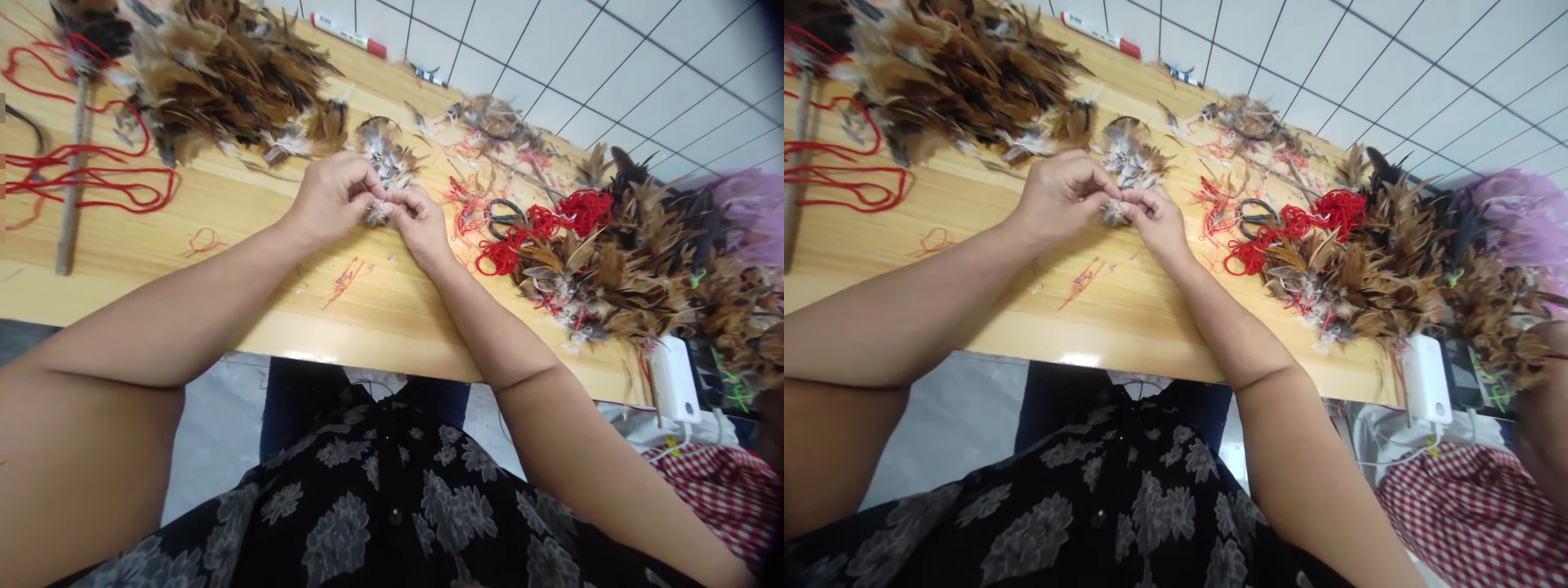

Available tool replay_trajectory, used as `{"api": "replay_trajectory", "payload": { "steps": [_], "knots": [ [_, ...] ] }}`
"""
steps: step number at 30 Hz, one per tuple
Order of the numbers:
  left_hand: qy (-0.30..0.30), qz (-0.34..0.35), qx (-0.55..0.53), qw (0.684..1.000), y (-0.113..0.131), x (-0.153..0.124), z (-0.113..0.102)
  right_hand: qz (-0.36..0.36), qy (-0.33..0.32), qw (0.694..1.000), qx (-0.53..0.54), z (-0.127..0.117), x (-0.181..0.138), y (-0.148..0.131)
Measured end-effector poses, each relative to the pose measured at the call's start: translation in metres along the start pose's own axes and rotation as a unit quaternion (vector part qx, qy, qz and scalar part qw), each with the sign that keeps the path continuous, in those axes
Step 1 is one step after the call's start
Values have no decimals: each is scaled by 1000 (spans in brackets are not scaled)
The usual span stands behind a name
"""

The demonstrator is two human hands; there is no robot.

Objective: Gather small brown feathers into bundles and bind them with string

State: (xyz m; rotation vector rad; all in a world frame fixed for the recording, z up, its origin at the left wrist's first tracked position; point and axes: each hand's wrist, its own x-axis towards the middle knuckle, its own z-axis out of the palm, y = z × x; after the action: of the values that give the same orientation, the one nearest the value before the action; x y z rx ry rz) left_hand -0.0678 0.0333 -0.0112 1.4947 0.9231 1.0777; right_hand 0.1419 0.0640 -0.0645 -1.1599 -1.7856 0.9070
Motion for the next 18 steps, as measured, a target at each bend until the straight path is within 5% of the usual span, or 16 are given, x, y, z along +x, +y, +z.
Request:
{"api": "replay_trajectory", "payload": {
  "steps": [7,18],
  "knots": [
    [-15,-11,6,1000,1,-1,2,-5,12,1000,4,4,3,5],
    [51,-16,-6,999,10,-3,7,-69,-35,994,-82,1,7,6]
  ]
}}
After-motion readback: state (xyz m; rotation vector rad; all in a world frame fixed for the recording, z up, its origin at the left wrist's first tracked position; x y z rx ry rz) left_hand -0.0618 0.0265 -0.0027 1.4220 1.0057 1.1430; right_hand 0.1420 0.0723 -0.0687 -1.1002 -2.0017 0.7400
